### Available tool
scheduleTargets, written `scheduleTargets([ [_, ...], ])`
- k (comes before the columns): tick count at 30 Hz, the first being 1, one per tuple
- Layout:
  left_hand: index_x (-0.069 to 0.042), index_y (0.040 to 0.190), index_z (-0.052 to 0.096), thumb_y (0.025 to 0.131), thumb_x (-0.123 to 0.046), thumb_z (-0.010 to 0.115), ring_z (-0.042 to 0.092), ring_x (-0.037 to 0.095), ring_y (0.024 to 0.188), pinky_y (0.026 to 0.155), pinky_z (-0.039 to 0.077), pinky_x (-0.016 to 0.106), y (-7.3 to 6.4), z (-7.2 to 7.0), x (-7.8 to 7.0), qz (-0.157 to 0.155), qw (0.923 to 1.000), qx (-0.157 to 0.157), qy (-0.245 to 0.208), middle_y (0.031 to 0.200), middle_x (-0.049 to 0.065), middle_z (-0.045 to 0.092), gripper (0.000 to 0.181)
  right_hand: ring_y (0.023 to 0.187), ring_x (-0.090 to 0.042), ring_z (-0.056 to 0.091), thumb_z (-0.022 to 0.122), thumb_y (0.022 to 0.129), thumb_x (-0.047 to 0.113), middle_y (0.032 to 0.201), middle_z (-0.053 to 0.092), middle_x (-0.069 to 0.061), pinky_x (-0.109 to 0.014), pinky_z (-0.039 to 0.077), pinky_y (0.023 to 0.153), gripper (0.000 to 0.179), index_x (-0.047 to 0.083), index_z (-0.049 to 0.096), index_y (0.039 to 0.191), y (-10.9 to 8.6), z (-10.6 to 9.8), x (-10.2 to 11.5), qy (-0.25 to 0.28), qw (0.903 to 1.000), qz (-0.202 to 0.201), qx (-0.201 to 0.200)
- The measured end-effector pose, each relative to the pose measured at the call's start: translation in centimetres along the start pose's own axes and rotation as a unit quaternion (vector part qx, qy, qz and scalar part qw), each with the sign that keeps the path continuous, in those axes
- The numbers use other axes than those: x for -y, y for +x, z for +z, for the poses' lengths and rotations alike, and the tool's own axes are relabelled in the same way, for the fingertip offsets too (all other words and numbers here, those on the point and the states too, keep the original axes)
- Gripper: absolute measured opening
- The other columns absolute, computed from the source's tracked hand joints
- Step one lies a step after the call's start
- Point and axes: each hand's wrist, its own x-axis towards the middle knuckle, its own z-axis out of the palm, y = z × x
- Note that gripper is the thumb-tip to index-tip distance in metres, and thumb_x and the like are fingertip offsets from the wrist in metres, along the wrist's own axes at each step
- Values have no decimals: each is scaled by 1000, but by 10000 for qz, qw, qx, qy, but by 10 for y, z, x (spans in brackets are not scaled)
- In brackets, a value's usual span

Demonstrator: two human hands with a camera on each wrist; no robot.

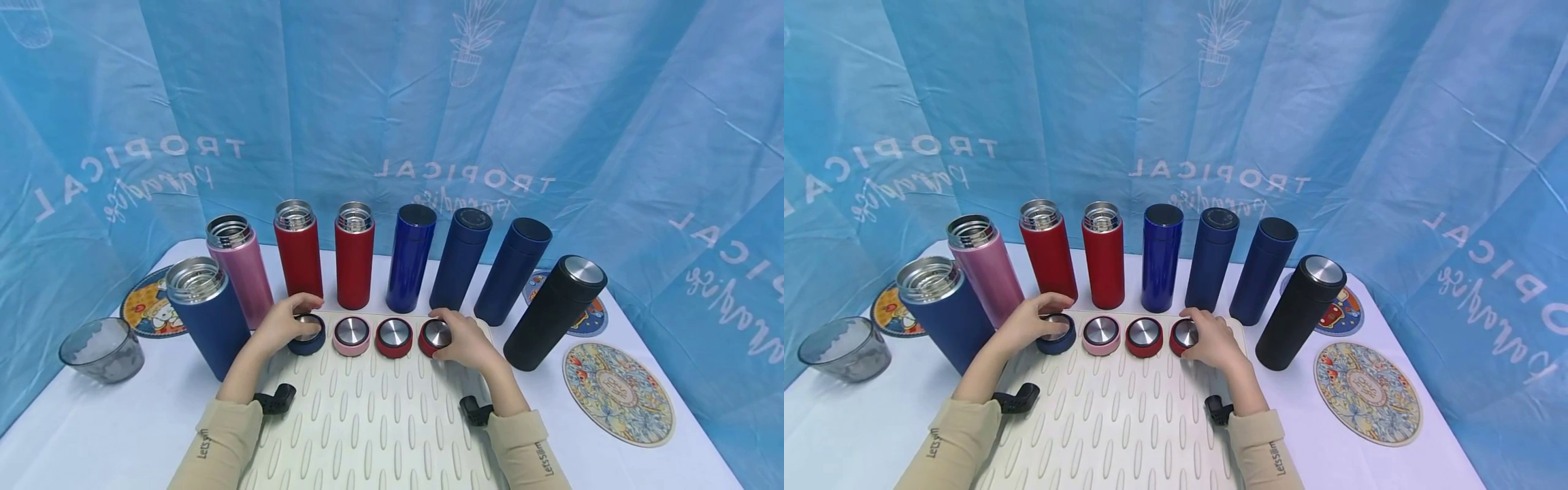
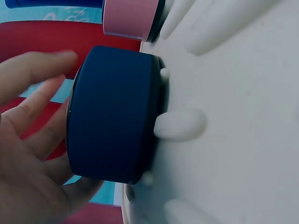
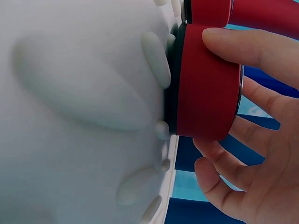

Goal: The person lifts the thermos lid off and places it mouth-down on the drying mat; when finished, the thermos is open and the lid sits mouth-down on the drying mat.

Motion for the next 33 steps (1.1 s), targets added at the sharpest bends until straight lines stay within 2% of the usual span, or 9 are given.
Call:
scheduleTargets([
  [5, 6, 119, 53, 78, 4, 63, 50, 39, 112, 91, 45, 46, 1, 1, 3, 102, 9999, 3, 6, 121, 27, 54, 43, 115, -31, 47, 80, 70, 21, 127, 54, -9, -50, 41, 93, 66, 13, 50, 128, 0, -1, -1, 196, 9997, 136, 20],
  [10, 6, 120, 53, 78, 2, 63, 51, 38, 110, 87, 48, 43, 2, 1, 4, 38, 10000, 64, 40, 120, 26, 54, 43, 124, -33, 41, 70, 81, 30, 135, 45, -14, -51, 37, 99, 62, 14, 43, 134, 0, -7, 3, 987, 9948, 194, -166],
  [14, 5, 121, 53, 79, 0, 64, 50, 38, 111, 87, 49, 42, 1, 0, 2, -50, 9999, 74, 48, 121, 26, 54, 43, 128, -32, 36, 66, 85, 30, 140, 39, -17, -51, 33, 102, 65, 16, 35, 139, 6, -13, 11, 1691, 9845, 39, -466],
  [17, 4, 121, 53, 79, 0, 64, 49, 38, 112, 88, 48, 43, 1, 0, 1, -105, 9999, 76, 39, 121, 25, 54, 43, 132, -29, 31, 66, 85, 29, 144, 33, -15, -51, 29, 105, 71, 16, 27, 143, 14, -17, 17, 2016, 9768, -203, -695],
  [20, 4, 121, 53, 80, -1, 64, 49, 39, 113, 89, 48, 43, 1, 0, 0, -124, 9999, 101, 66, 121, 25, 54, 43, 137, -28, 24, 65, 86, 27, 150, 22, -13, -51, 24, 108, 80, 21, 15, 148, 23, -17, 22, 2303, 9694, -365, -764],
  [22, 4, 121, 53, 80, 0, 64, 49, 39, 113, 90, 47, 44, 1, 0, 0, -123, 9998, 106, 80, 121, 25, 54, 43, 139, -29, 18, 65, 87, 26, 153, 14, -12, -50, 21, 109, 86, 25, 5, 149, 30, -15, 26, 2544, 9635, -348, -762],
  [26, 4, 121, 53, 80, 0, 64, 49, 39, 113, 90, 46, 45, 1, 0, 2, -108, 9998, 117, 103, 120, 25, 55, 43, 140, -32, 12, 64, 87, 25, 154, 6, -12, -50, 17, 111, 94, 30, -7, 147, 46, -7, 36, 3145, 9459, -66, -794],
  [29, 4, 121, 53, 80, 0, 63, 49, 39, 113, 90, 47, 44, 1, 1, 2, -105, 9998, 138, 85, 120, 25, 55, 43, 140, -32, 11, 66, 86, 27, 154, 6, -12, -52, 18, 110, 97, 31, -9, 147, 59, -2, 43, 3470, 9327, 123, -978],
  [33, 4, 122, 52, 80, 0, 63, 48, 39, 114, 90, 47, 44, 1, 1, 3, -113, 9998, 161, 69, 121, 25, 55, 43, 139, -29, 17, 68, 83, 31, 153, 11, -9, -53, 22, 108, 98, 29, -6, 148, 74, 4, 50, 3532, 9256, 268, -1331],
])
